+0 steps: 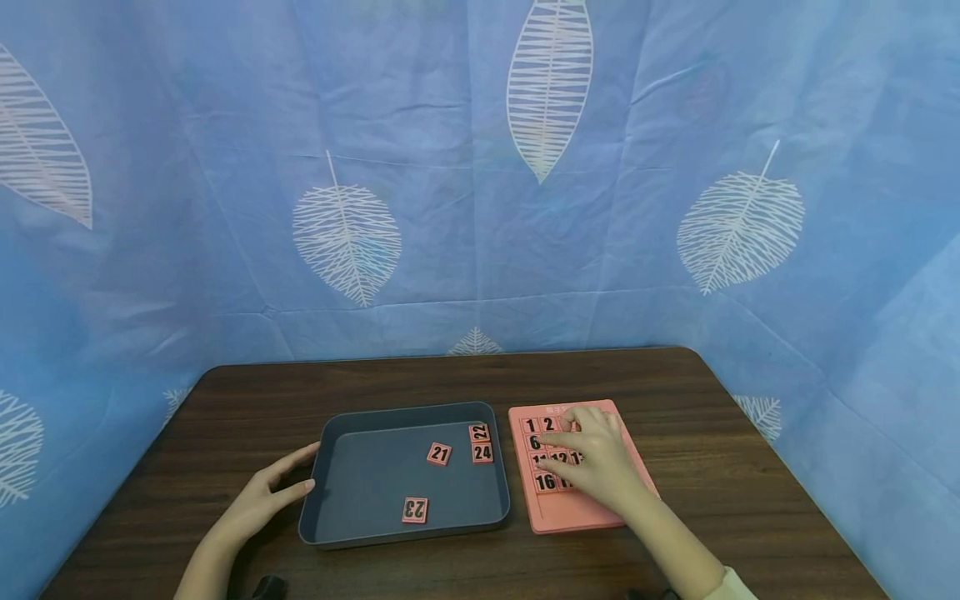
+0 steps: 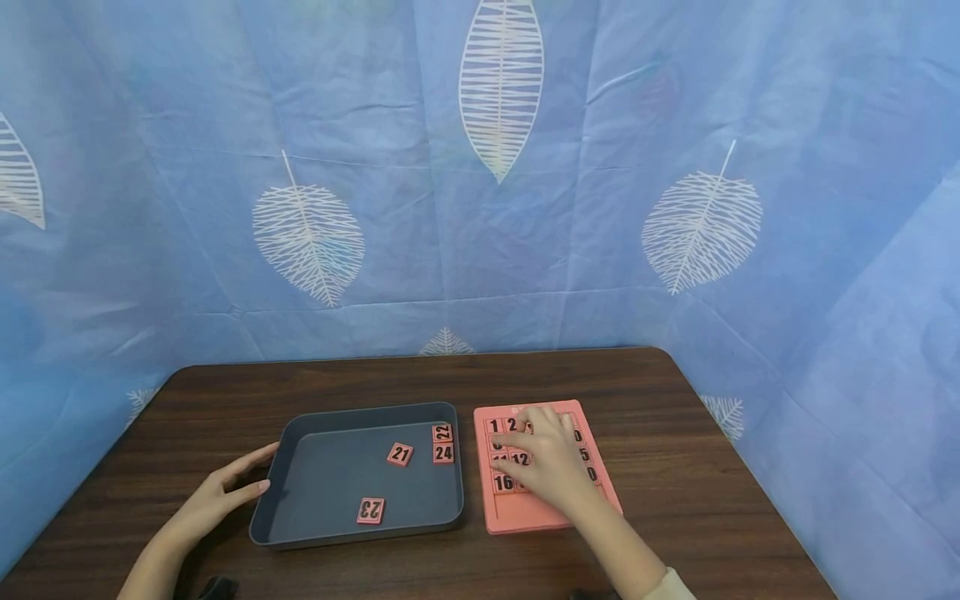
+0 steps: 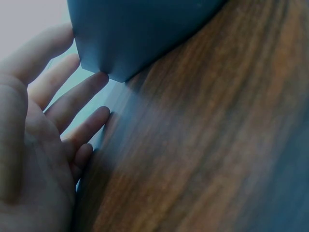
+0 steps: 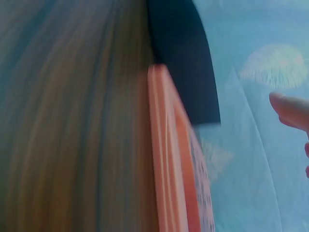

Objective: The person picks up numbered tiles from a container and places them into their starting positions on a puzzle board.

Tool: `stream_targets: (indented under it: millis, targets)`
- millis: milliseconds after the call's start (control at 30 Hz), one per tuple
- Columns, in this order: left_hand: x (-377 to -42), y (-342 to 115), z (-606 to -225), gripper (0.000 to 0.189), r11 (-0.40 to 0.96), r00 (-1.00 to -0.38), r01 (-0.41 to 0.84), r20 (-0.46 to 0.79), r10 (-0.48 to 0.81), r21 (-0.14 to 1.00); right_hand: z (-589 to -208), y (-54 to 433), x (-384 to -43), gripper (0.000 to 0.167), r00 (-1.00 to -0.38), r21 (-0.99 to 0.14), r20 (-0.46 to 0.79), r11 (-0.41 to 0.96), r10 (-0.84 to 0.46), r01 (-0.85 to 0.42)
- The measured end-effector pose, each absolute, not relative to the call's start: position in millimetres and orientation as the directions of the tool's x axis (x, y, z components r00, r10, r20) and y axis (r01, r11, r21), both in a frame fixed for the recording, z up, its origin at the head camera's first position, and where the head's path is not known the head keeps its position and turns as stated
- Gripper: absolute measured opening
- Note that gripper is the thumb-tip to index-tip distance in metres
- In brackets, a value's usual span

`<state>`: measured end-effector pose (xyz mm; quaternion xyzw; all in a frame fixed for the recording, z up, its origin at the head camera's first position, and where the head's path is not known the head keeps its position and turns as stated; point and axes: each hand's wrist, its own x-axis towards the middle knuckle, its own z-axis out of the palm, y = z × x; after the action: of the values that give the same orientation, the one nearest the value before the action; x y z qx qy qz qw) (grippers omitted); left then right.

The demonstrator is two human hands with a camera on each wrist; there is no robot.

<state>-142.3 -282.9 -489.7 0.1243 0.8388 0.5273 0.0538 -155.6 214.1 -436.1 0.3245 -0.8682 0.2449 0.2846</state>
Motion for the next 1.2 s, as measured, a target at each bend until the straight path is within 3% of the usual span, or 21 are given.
stream_targets:
  millis: [300, 533, 1200]
  targets:
    - [-143, -282, -487, 0.056, 0.415, -0.962, 0.153, 0.039, 0.27, 0.897, -439, 149, -164, 0.033, -0.724, -0.313, 0.555, 0.703, -0.41, -0.639]
    - [-143, -283, -485, 0.056, 0.423, -0.962, 0.159, 0.043, 0.271, 0.892, -451, 118, -178, 0.037, -0.756, -0.326, 0.483, 0.711, -0.441, -0.623]
    - [-146, -284, -487, 0.056, 0.425, -0.96, 0.166, 0.048, 0.275, 0.89, -461, 79, -202, 0.038, -0.842, -0.143, 0.304, 0.852, -0.447, -0.504]
